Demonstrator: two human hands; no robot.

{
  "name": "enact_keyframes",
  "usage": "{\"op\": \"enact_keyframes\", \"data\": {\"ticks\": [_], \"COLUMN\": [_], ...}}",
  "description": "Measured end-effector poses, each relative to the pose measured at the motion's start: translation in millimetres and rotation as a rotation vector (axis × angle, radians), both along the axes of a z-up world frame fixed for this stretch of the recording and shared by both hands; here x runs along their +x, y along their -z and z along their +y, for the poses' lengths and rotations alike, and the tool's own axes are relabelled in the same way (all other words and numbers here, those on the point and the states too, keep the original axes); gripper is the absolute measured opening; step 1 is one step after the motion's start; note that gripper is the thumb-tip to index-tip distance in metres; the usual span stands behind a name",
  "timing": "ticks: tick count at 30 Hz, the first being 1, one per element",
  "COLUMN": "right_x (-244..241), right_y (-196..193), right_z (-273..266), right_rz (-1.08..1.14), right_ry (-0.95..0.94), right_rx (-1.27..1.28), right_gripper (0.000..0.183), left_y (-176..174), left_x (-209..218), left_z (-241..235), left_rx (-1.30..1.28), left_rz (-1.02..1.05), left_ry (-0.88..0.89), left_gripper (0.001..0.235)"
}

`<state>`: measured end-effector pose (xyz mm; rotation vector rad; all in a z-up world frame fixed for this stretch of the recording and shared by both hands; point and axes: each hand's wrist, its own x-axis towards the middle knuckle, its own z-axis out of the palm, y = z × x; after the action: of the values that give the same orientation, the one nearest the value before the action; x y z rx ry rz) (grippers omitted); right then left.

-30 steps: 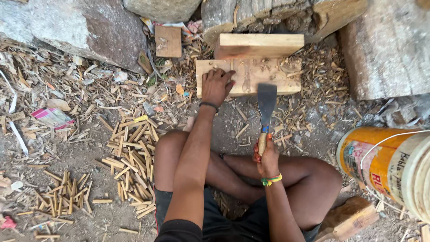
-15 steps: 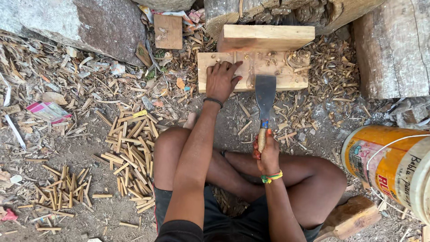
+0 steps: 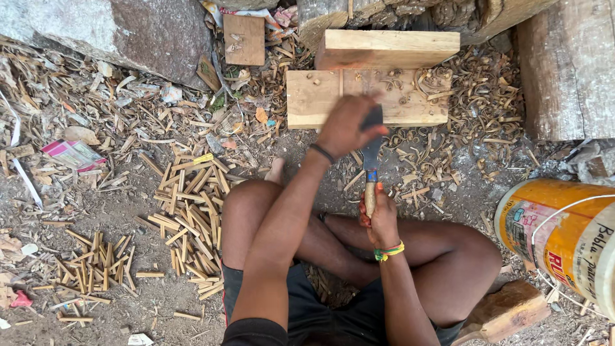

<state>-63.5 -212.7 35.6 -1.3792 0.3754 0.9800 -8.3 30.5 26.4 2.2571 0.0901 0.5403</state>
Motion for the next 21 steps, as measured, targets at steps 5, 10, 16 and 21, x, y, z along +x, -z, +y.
{"op": "enact_keyframes", "data": {"ticks": [5,10,16,21], "right_x": [4.7,9.5,6.8,1.8], "right_y": [-1.2,-1.0,4.1,-5.8], "right_z": [6.7,11.9,14.8,32.0], "right_rz": [0.003,0.026,0.048,0.089], "right_ry": [-0.063,-0.094,-0.134,-0.128], "right_rx": [0.002,-0.019,-0.103,-0.117], "right_gripper": [0.051,0.053,0.054,0.054], "left_y": [-5.2,1.5,10.2,14.3], "left_x": [2.6,2.8,-0.6,3.6], "left_z": [-37.5,-34.7,-32.7,-24.1], "left_rx": [-0.083,-0.035,-0.063,-0.046], "left_rz": [-0.077,-0.036,0.064,0.209], "left_ry": [0.233,0.243,0.155,0.191], "left_gripper": [0.044,0.037,0.040,0.044]}}
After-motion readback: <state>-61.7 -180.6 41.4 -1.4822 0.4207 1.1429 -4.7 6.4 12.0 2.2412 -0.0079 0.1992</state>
